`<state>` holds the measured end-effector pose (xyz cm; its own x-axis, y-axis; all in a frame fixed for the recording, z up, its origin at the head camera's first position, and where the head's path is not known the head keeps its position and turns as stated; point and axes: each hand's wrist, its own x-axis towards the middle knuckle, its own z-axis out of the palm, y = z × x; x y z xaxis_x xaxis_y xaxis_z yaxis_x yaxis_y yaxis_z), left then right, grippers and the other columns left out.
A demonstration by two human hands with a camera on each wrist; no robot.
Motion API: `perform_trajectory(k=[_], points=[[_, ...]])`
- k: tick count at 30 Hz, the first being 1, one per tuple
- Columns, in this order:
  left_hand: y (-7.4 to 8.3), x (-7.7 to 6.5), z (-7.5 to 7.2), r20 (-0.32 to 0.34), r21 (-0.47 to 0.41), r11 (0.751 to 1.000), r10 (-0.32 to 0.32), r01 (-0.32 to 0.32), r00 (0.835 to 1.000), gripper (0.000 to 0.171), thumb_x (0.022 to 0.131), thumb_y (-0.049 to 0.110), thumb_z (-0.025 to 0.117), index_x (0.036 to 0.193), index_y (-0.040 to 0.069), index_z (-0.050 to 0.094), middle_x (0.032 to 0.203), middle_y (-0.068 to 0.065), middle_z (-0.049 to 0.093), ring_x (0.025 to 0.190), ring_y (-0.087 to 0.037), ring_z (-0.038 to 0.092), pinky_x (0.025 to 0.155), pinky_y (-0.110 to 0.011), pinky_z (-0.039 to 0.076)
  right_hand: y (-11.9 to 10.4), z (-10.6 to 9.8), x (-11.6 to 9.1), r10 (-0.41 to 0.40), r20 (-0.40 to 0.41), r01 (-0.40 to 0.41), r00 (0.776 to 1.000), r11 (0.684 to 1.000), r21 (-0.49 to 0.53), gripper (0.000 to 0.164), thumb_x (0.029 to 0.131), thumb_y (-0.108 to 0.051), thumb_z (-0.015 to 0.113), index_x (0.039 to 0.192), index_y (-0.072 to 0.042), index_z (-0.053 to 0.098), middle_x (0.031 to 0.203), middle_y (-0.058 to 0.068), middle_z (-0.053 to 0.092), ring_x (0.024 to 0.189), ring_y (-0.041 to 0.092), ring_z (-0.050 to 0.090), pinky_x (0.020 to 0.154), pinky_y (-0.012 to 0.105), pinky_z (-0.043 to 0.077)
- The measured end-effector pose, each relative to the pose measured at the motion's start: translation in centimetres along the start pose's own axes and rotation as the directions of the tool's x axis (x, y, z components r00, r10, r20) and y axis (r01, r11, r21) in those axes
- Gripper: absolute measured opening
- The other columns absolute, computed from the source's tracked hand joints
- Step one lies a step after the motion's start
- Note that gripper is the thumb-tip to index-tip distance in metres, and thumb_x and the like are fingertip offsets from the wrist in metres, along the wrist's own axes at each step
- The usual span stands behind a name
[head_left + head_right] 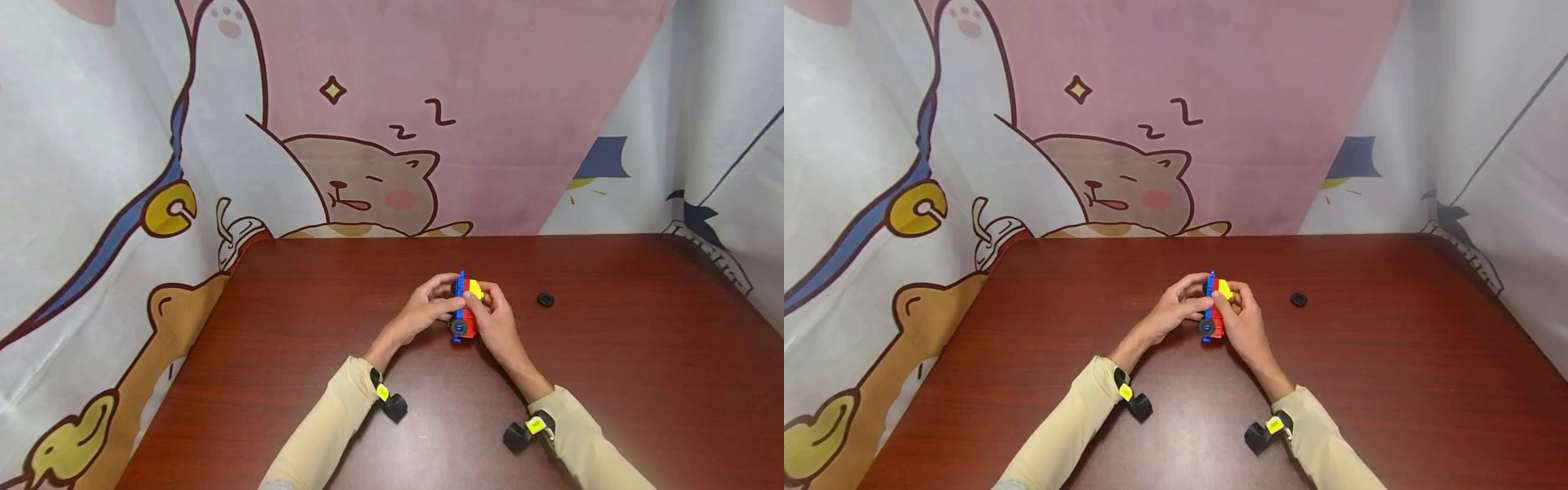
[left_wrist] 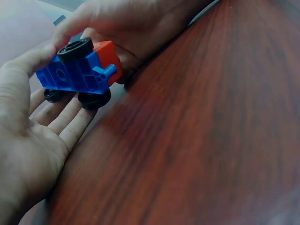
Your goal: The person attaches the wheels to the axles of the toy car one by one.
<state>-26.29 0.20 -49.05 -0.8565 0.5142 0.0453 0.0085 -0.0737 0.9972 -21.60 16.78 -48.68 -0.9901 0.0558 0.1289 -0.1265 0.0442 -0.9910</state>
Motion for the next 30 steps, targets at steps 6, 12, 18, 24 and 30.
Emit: perform_trajectory(k=[6,12,18,24,30], points=[[-0.3,-0.1,0.1,-0.03,0.002,1.0,-0.016,0.016,0.999,0.05,0.095,0.015,0.067,0.142,0.015,0.051,0.128,-0.014,0.064,0.093,-0.012,0.067,0.076,-0.029,0.059,-0.3,-0.2,-0.3,-0.033,-0.064,0.023,0.997,0.988,-0.155,0.035,0.103,-0.021,0.055,0.131,0.0,0.053,0.094,-0.004,0.058,0.077,0.003,0.055,0.066,0.016,0.048],[-0.4,0.0,0.2,-0.045,-0.035,0.999,-0.009,0.008,0.999,0.048,0.095,0.013,0.066,0.141,0.011,0.051,0.125,-0.017,0.064,0.089,-0.013,0.067,0.076,-0.033,0.06,1.4,-3.5,0.8,-0.359,-0.252,0.245,0.899,0.888,-0.39,0.02,0.094,-0.007,0.064,0.112,0.001,0.063,0.095,0.01,0.058,0.083,0.009,0.049,0.072,0.016,0.039],[-0.2,0.0,0.3,-0.034,-0.035,0.999,-0.016,0.014,0.999,0.049,0.095,0.014,0.066,0.141,0.011,0.05,0.126,-0.017,0.063,0.09,-0.012,0.067,0.075,-0.032,0.06,2.0,-7.9,1.8,-0.37,-0.414,0.063,0.832,0.803,-0.593,0.027,0.083,-0.006,0.06,0.109,0.002,0.059,0.109,0.025,0.053,0.104,0.038,0.042,0.09,0.046,0.03],[-0.1,0.0,0.2,-0.037,-0.021,1.0,-0.017,0.016,0.999,0.049,0.095,0.015,0.065,0.141,0.011,0.05,0.127,-0.017,0.063,0.092,-0.013,0.067,0.074,-0.033,0.061,1.8,-8.7,1.8,-0.139,-0.354,-0.161,0.925,0.699,-0.696,0.034,0.08,-0.014,0.06,0.109,0.001,0.05,0.109,0.025,0.05,0.105,0.045,0.041,0.087,0.056,0.028],[0.1,0.0,0.1,-0.052,-0.031,0.999,-0.023,0.021,0.998,0.049,0.095,0.014,0.066,0.141,0.01,0.051,0.128,-0.019,0.062,0.09,-0.014,0.067,0.074,-0.033,0.06,1.5,-8.4,1.9,-0.146,-0.314,-0.127,0.938,0.699,-0.704,0.026,0.084,-0.012,0.059,0.107,0.0,0.056,0.108,0.025,0.057,0.107,0.045,0.044,0.089,0.056,0.028]])
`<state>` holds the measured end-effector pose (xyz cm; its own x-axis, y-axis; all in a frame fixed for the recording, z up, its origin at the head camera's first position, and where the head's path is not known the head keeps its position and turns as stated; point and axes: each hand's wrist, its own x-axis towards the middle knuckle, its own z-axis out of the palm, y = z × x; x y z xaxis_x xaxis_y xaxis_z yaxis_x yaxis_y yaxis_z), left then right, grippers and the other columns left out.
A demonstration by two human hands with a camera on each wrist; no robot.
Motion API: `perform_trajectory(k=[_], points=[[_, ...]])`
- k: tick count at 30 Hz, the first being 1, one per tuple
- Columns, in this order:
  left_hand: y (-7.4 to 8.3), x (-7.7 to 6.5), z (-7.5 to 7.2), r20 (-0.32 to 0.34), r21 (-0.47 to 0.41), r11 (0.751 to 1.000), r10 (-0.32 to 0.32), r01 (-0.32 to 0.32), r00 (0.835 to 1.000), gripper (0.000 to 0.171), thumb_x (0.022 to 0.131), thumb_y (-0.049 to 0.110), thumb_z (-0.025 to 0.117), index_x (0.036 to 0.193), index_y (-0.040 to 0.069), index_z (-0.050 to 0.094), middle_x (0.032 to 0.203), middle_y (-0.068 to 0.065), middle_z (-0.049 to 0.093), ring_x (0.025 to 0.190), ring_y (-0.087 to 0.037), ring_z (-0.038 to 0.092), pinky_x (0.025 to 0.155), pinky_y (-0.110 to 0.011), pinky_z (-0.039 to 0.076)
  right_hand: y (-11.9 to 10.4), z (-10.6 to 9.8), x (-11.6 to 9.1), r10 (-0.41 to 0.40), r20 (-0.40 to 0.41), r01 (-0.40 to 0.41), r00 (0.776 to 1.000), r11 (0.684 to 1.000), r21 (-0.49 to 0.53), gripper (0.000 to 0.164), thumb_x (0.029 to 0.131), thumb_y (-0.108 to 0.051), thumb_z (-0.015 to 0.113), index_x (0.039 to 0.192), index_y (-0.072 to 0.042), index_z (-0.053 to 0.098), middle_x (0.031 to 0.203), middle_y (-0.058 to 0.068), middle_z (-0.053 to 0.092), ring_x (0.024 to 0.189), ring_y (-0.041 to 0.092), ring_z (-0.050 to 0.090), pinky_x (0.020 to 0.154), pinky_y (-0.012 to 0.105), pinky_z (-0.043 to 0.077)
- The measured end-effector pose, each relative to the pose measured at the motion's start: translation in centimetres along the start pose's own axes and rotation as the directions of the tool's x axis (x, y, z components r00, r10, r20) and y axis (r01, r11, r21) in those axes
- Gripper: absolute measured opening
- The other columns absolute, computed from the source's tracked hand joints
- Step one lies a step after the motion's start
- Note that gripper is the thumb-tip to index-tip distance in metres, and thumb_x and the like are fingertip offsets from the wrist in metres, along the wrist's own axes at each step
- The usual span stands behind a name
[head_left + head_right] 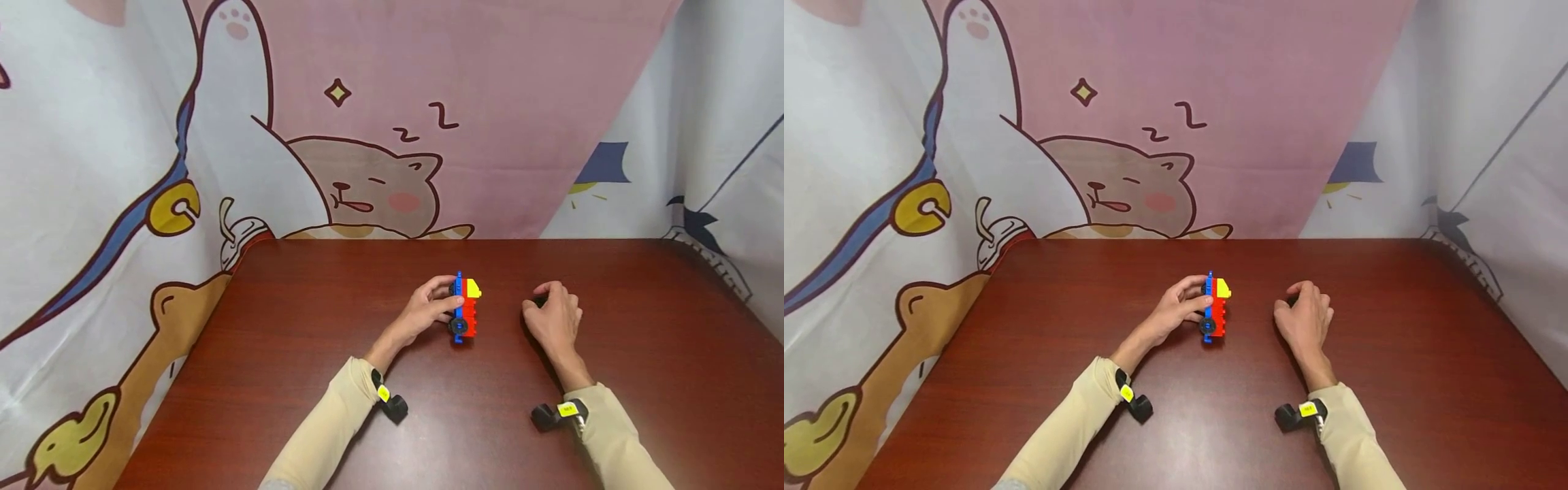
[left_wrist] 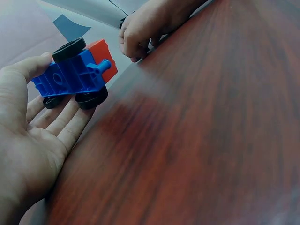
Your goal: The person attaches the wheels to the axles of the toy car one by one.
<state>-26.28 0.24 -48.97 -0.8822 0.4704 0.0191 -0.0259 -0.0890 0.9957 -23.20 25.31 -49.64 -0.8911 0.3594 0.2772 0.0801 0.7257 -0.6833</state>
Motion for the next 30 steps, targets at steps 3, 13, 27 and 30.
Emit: perform_trajectory(k=[3,13,27,30], points=[[0.0,0.0,0.0,-0.001,-0.005,1.0,-0.001,0.001,1.0,0.049,0.095,0.014,0.066,0.141,0.01,0.051,0.127,-0.019,0.062,0.09,-0.014,0.066,0.074,-0.032,0.06,0.0,0.2,0.1,-0.042,-0.001,0.042,0.999,0.998,0.046,0.025,0.084,-0.01,0.06,0.107,0.001,0.06,0.11,0.025,0.059,0.106,0.044,0.045,0.089,0.054,0.031],[-0.1,0.0,0.0,0.002,0.011,1.0,-0.002,0.002,1.0,0.049,0.095,0.015,0.066,0.141,0.01,0.05,0.126,-0.019,0.063,0.09,-0.013,0.066,0.073,-0.031,0.059,-0.9,1.2,-0.6,-0.35,-0.167,0.383,0.922,0.886,0.262,0.025,0.084,0.0,0.068,0.109,0.002,0.067,0.107,0.017,0.063,0.094,0.025,0.048,0.077,0.025,0.036],[-0.2,0.1,0.0,-0.003,0.027,1.0,-0.001,0.001,1.0,0.049,0.097,0.017,0.065,0.143,0.014,0.049,0.127,-0.018,0.064,0.097,-0.013,0.065,0.075,-0.03,0.058,-8.2,3.8,-4.6,-0.488,-0.411,0.632,0.77,0.673,0.384,0.029,0.075,0.018,0.072,0.102,0.014,0.066,0.103,0.031,0.061,0.094,0.043,0.049,0.086,0.021,0.035],[-0.2,0.0,0.0,0.017,0.045,0.999,0.008,-0.009,1.0,0.049,0.099,0.018,0.062,0.146,0.018,0.048,0.13,-0.017,0.063,0.1,-0.013,0.065,0.077,-0.03,0.058,-8.8,4.3,-4.9,-0.502,-0.423,0.652,0.754,0.649,0.392,0.034,0.071,0.02,0.075,0.103,0.014,0.067,0.103,0.03,0.063,0.095,0.043,0.05,0.089,0.019,0.036]])
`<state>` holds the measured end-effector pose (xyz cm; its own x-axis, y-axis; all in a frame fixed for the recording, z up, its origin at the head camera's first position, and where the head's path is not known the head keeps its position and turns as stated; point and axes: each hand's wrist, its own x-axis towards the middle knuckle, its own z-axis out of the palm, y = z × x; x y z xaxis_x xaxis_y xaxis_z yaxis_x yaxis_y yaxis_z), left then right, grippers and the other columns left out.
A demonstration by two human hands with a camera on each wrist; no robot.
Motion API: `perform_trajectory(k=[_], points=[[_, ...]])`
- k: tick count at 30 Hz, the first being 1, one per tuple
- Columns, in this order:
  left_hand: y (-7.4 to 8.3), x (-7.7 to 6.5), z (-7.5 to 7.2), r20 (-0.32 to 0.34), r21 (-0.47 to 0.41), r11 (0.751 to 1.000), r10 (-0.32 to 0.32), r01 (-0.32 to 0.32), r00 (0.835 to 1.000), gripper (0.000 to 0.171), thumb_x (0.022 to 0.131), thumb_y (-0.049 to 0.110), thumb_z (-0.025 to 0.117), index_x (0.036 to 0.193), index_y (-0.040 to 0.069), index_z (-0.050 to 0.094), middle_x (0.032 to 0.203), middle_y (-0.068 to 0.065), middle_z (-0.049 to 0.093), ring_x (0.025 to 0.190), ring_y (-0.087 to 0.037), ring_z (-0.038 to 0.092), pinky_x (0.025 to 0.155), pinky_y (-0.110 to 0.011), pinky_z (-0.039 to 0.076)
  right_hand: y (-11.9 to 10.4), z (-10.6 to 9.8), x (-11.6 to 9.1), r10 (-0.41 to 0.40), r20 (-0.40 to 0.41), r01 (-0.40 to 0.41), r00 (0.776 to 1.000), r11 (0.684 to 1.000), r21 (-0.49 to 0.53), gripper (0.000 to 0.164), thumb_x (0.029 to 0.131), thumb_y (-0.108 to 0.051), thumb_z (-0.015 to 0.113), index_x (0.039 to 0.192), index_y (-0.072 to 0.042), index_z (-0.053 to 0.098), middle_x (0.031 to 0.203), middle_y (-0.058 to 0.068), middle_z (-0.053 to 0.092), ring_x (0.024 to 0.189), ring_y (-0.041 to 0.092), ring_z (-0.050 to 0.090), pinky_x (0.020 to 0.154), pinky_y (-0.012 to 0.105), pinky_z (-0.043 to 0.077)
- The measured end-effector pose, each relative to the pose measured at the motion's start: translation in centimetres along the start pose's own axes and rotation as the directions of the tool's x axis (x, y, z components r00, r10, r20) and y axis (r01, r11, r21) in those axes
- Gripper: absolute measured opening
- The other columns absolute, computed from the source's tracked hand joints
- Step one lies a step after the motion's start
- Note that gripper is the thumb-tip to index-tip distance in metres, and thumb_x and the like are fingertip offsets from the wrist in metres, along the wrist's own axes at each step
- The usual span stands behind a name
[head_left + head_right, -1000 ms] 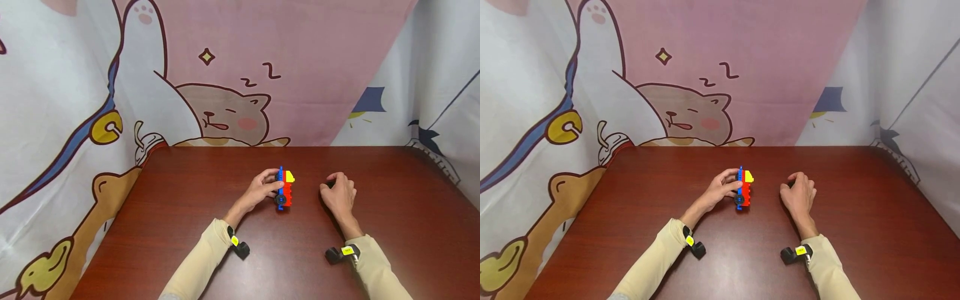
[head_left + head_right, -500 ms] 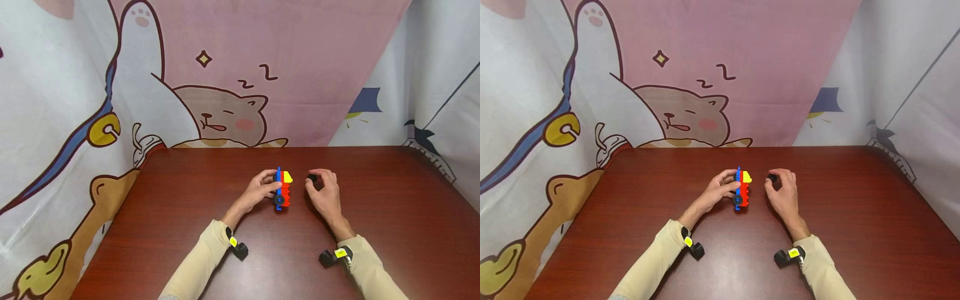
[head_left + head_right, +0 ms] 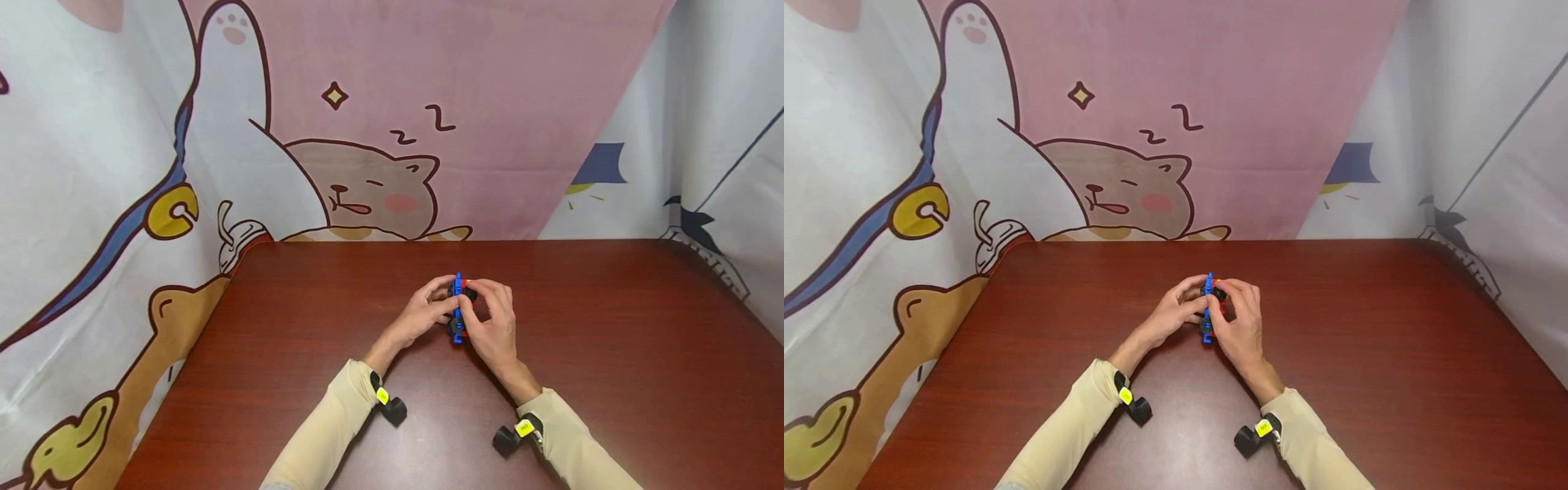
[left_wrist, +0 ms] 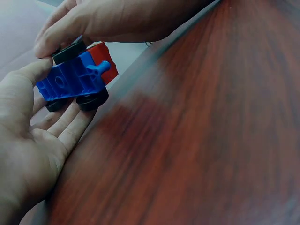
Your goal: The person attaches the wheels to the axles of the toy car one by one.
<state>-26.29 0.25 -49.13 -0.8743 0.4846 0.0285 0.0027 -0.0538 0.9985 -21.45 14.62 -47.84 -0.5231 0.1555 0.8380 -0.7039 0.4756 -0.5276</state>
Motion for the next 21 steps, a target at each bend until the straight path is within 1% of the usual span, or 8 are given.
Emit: perform_trajectory(k=[2,5,7,10,13,15,17,21], points=[[0.0,-0.1,0.0,0.014,0.015,1.0,0.0,0.0,1.0,0.047,0.1,0.02,0.06,0.146,0.021,0.048,0.132,-0.015,0.062,0.1,-0.013,0.066,0.078,-0.03,0.058,0.6,0.3,-0.3,-0.006,0.004,0.006,1.0,1.0,0.01,0.036,0.07,0.019,0.077,0.104,0.012,0.069,0.104,0.029,0.064,0.096,0.042,0.051,0.091,0.017,0.036],[0.1,0.0,0.0,0.014,0.038,0.999,-0.003,0.003,1.0,0.044,0.102,0.025,0.057,0.146,0.022,0.049,0.13,-0.013,0.063,0.096,-0.013,0.066,0.079,-0.031,0.059,2.2,0.6,-0.7,-0.008,0.017,0.008,1.0,1.0,0.022,0.037,0.071,0.014,0.08,0.107,0.009,0.071,0.108,0.025,0.065,0.099,0.039,0.052,0.09,0.016,0.037],[0.2,0.1,-0.1,0.012,0.031,0.999,-0.007,0.007,1.0,0.043,0.104,0.026,0.053,0.146,0.019,0.049,0.128,-0.013,0.063,0.093,-0.012,0.066,0.078,-0.03,0.059,2.4,0.7,-0.6,-0.006,0.025,0.005,1.0,1.0,0.023,0.037,0.072,0.014,0.079,0.108,0.008,0.07,0.109,0.025,0.065,0.1,0.039,0.052,0.088,0.016,0.037],[0.3,0.2,-0.1,0.014,-0.009,1.0,-0.012,0.012,1.0,0.042,0.107,0.028,0.046,0.146,0.014,0.049,0.126,-0.018,0.063,0.089,-0.012,0.066,0.077,-0.029,0.058,2.3,0.7,-0.4,0.001,0.036,-0.002,0.999,1.0,0.026,0.039,0.073,0.011,0.08,0.11,0.005,0.07,0.111,0.022,0.066,0.101,0.036,0.052,0.084,0.017,0.039],[0.3,0.2,-0.2,0.029,-0.03,0.999,-0.016,0.017,0.999,0.046,0.108,0.034,0.037,0.145,0.01,0.049,0.124,-0.022,0.064,0.086,-0.013,0.066,0.075,-0.029,0.058,2.2,0.7,-0.4,0.009,0.042,-0.011,0.999,0.999,0.03,0.04,0.074,0.01,0.08,0.112,0.004,0.07,0.113,0.021,0.066,0.102,0.035,0.052,0.086,0.018,0.039],[0.3,0.1,-0.3,0.041,-0.03,0.999,-0.02,0.021,0.999,0.049,0.108,0.038,0.034,0.145,0.009,0.05,0.123,-0.023,0.064,0.086,-0.013,0.066,0.075,-0.029,0.059,2.1,0.7,-0.4,0.009,0.047,-0.01,0.999,0.999,0.033,0.04,0.074,0.009,0.081,0.112,0.003,0.069,0.112,0.02,0.066,0.103,0.034,0.053,0.089,0.017,0.039],[0.3,0.0,-0.3,0.046,-0.026,0.999,-0.027,0.029,0.999,0.051,0.108,0.041,0.036,0.143,0.008,0.051,0.122,-0.022,0.066,0.086,-0.013,0.067,0.074,-0.029,0.059,2.0,0.6,-0.5,0.005,0.051,-0.007,0.999,0.999,0.036,0.04,0.074,0.009,0.081,0.112,0.002,0.069,0.112,0.02,0.066,0.103,0.034,0.053,0.093,0.016,0.038],[0.4,-0.1,-0.2,0.039,-0.045,0.998,-0.032,0.034,0.999,0.047,0.105,0.036,0.045,0.14,0.006,0.052,0.116,-0.015,0.067,0.084,-0.012,0.067,0.072,-0.028,0.059,2.2,0.6,-0.6,-0.006,0.061,0.004,0.998,1.0,0.028,0.039,0.075,0.009,0.08,0.111,0.002,0.069,0.111,0.019,0.066,0.101,0.035,0.053,0.094,0.017,0.037]])
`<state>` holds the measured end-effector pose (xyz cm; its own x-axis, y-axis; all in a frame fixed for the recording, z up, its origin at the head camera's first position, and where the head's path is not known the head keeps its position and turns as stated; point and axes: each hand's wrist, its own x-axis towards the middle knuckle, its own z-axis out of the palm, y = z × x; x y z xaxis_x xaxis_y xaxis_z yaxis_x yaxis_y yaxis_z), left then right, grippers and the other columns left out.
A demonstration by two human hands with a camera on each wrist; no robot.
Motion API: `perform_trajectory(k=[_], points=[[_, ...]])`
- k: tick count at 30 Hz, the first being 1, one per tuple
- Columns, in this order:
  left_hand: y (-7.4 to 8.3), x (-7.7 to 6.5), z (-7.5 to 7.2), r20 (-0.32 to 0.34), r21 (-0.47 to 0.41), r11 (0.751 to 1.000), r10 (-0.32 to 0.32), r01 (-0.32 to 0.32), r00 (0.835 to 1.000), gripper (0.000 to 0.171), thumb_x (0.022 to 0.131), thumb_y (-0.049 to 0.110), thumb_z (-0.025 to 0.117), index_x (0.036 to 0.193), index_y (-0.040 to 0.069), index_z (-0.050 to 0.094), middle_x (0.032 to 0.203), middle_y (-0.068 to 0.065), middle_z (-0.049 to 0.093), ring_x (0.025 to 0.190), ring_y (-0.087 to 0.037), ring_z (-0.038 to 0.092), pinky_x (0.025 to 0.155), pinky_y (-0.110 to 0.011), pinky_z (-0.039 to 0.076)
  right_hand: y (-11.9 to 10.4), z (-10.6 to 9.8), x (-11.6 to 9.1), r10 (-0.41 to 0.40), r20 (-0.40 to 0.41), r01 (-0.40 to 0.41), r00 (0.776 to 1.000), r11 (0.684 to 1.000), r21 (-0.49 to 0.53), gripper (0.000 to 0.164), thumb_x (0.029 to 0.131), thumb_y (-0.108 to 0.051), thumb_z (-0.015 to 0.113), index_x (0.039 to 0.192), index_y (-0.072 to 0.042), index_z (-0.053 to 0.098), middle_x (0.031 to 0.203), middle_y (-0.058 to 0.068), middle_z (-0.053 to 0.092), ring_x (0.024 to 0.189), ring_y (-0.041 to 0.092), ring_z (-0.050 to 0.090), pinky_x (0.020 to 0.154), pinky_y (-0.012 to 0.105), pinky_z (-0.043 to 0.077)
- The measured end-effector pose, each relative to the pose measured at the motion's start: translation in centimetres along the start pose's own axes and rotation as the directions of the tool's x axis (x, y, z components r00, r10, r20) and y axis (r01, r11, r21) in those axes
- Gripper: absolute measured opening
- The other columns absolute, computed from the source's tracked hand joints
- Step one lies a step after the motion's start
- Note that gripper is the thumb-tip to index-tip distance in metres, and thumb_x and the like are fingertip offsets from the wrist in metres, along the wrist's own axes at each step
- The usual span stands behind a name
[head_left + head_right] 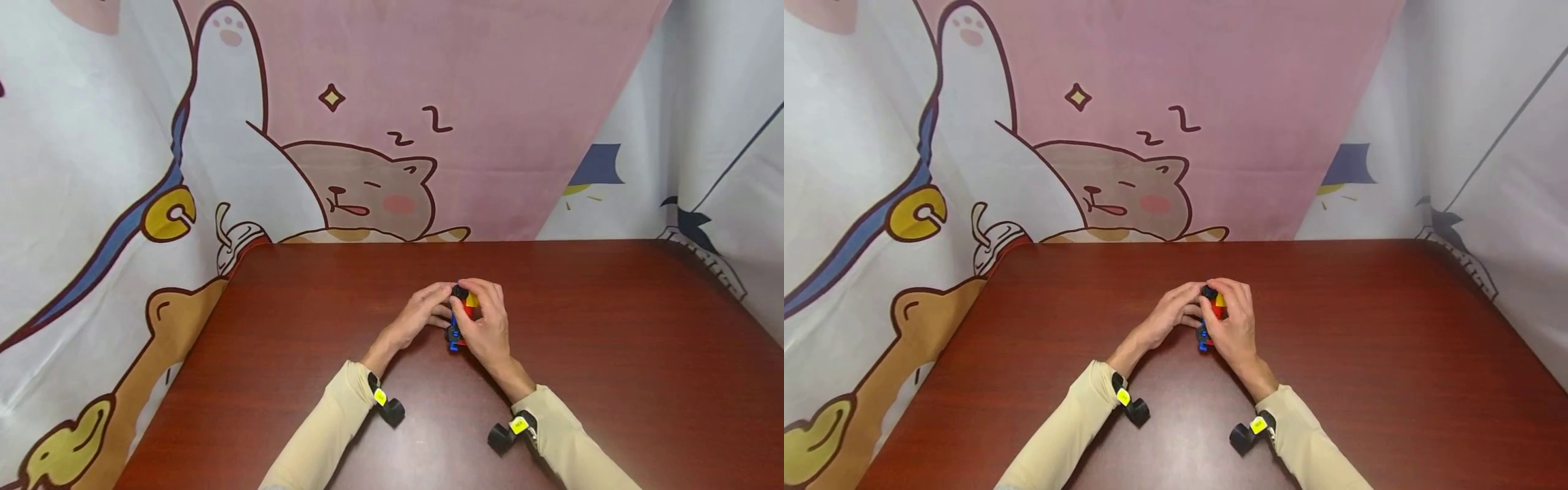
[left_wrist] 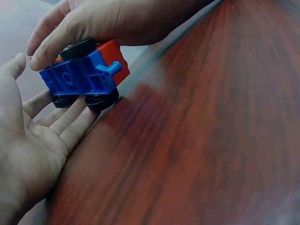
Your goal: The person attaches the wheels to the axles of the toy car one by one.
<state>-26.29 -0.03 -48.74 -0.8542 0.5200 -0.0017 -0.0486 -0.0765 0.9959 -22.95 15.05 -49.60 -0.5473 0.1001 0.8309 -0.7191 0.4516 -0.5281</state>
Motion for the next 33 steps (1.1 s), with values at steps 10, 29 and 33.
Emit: perform_trajectory(k=[10,29,33], points=[[0.26,0.09,-0.04,-0.008,0.018,1.0,-0.003,0.003,1.0,0.057,0.105,0.045,0.039,0.143,0.005,0.051,0.123,-0.02,0.066,0.084,-0.01,0.066,0.069,-0.03,0.06,-0.11,0.15,0.21,-0.042,0.006,0.042,0.999,0.999,0.029,0.041,0.07,0.011,0.083,0.108,0.004,0.068,0.107,0.021,0.067,0.099,0.037,0.053,0.093,0.018,0.037],[0.07,-0.22,-0.03,-0.014,0.027,1.0,-0.008,0.008,1.0,0.045,0.1,0.032,0.052,0.135,0.004,0.056,0.101,-0.002,0.068,0.083,-0.009,0.067,0.071,-0.029,0.059,-0.27,-0.06,-0.33,0.046,0.064,-0.044,0.997,0.999,-0.03,0.032,0.079,0.002,0.079,0.11,-0.002,0.069,0.109,0.013,0.066,0.102,0.03,0.052,0.092,0.021,0.038],[-0.08,-0.06,-0.05,-0.013,-0.008,1.0,-0.009,0.009,1.0,0.043,0.099,0.025,0.055,0.134,0.001,0.055,0.101,-0.002,0.067,0.079,-0.008,0.067,0.069,-0.028,0.058,-0.31,-0.18,-0.32,0.022,0.095,-0.025,0.995,0.999,0.033,0.027,0.082,0.004,0.071,0.108,-0.001,0.07,0.112,0.014,0.068,0.105,0.033,0.054,0.096,0.021,0.038]])
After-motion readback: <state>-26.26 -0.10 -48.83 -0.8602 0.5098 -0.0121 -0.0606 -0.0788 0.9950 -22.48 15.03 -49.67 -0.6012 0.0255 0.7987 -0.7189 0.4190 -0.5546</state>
